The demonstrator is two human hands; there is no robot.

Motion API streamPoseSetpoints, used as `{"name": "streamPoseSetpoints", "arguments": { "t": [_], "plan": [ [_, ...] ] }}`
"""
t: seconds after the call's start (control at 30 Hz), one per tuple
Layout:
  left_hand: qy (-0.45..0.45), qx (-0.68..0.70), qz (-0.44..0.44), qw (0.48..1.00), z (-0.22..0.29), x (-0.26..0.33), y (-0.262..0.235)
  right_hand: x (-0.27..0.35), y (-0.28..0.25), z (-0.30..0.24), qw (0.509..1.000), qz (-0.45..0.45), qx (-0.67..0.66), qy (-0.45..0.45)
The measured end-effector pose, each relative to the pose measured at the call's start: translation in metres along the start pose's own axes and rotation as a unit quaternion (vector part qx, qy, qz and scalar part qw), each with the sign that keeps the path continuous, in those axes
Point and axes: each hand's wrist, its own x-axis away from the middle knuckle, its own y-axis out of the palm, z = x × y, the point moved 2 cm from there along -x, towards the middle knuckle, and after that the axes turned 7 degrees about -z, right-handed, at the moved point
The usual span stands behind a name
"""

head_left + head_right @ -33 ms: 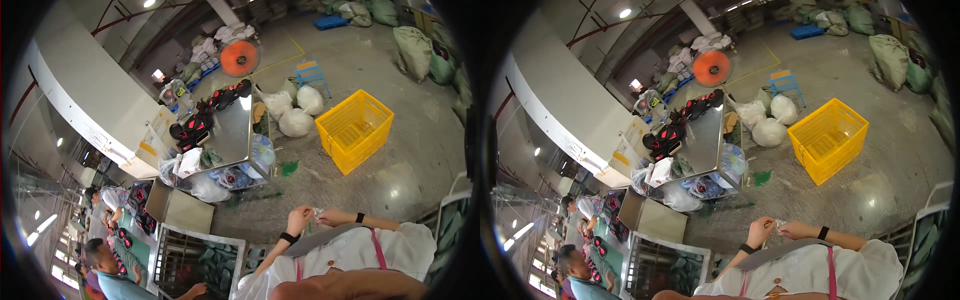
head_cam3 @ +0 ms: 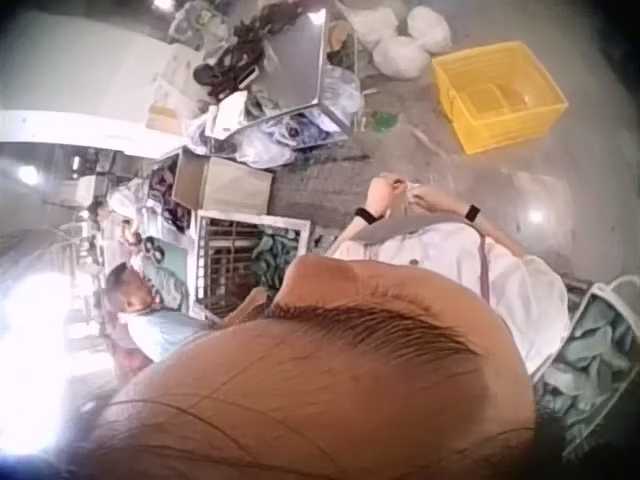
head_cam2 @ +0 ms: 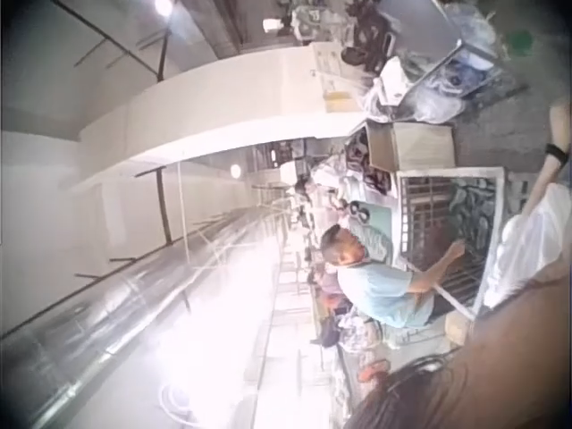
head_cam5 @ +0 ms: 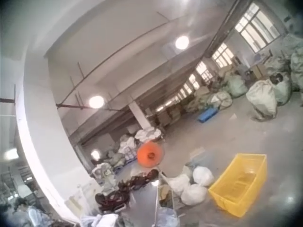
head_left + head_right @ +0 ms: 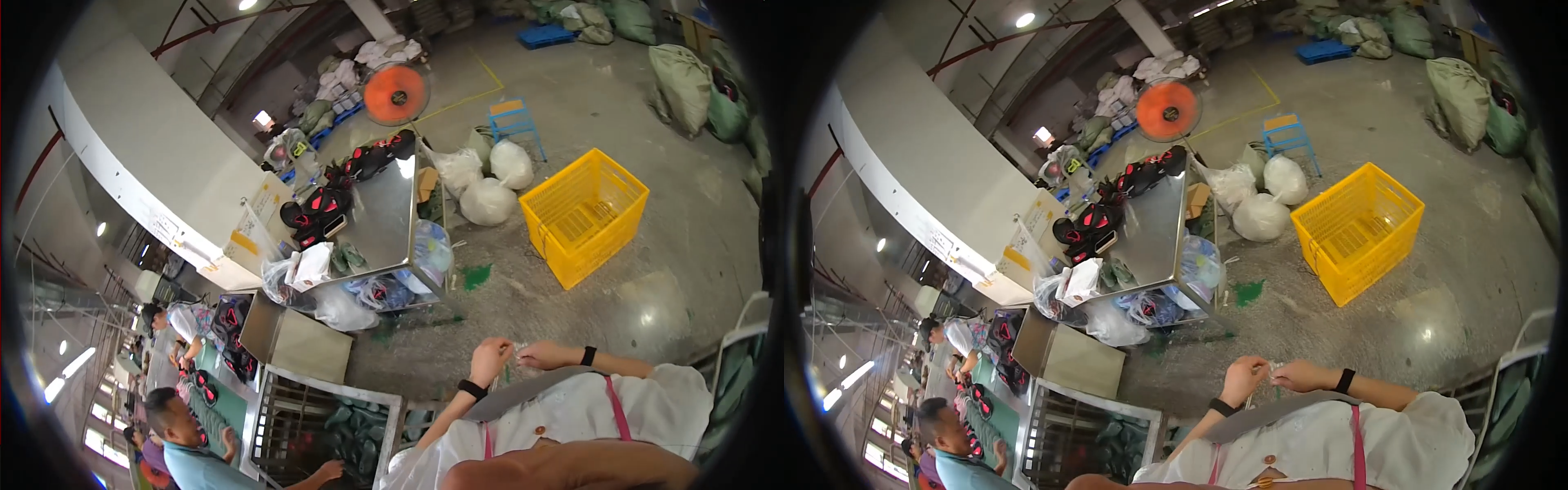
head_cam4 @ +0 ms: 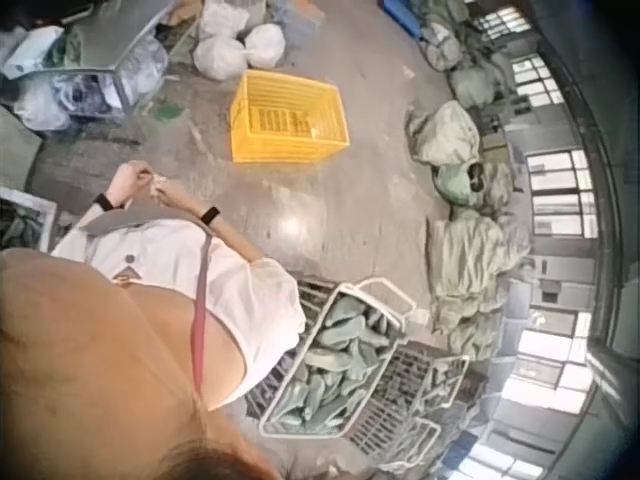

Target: The recorder organizes black shoe upper components on a table, counts them, and then logs the information on a notepad.

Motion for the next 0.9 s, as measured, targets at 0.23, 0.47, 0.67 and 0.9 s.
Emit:
{"name": "streamPoseSetpoints", "arguments": {
  "t": [0.23,0.47,0.67,0.9],
  "plan": [
    [-0.047,0.324,-0.187,0.926,-0.030,-0.073,0.012,-0.060,-0.104,0.078,1.000,-0.008,-0.003,0.023],
    [-0.088,0.439,0.051,0.893,-0.101,-0.164,-0.026,-0.144,-0.132,0.112,0.997,0.005,-0.074,-0.012],
    [-0.047,0.204,-0.111,0.972,-0.147,-0.275,-0.054,-0.234,-0.221,0.174,0.995,-0.054,0.086,-0.009],
    [0.031,0.491,0.006,0.871,-0.178,-0.400,-0.111,-0.305,-0.298,0.244,0.992,-0.033,-0.096,0.074]
  ]
}}
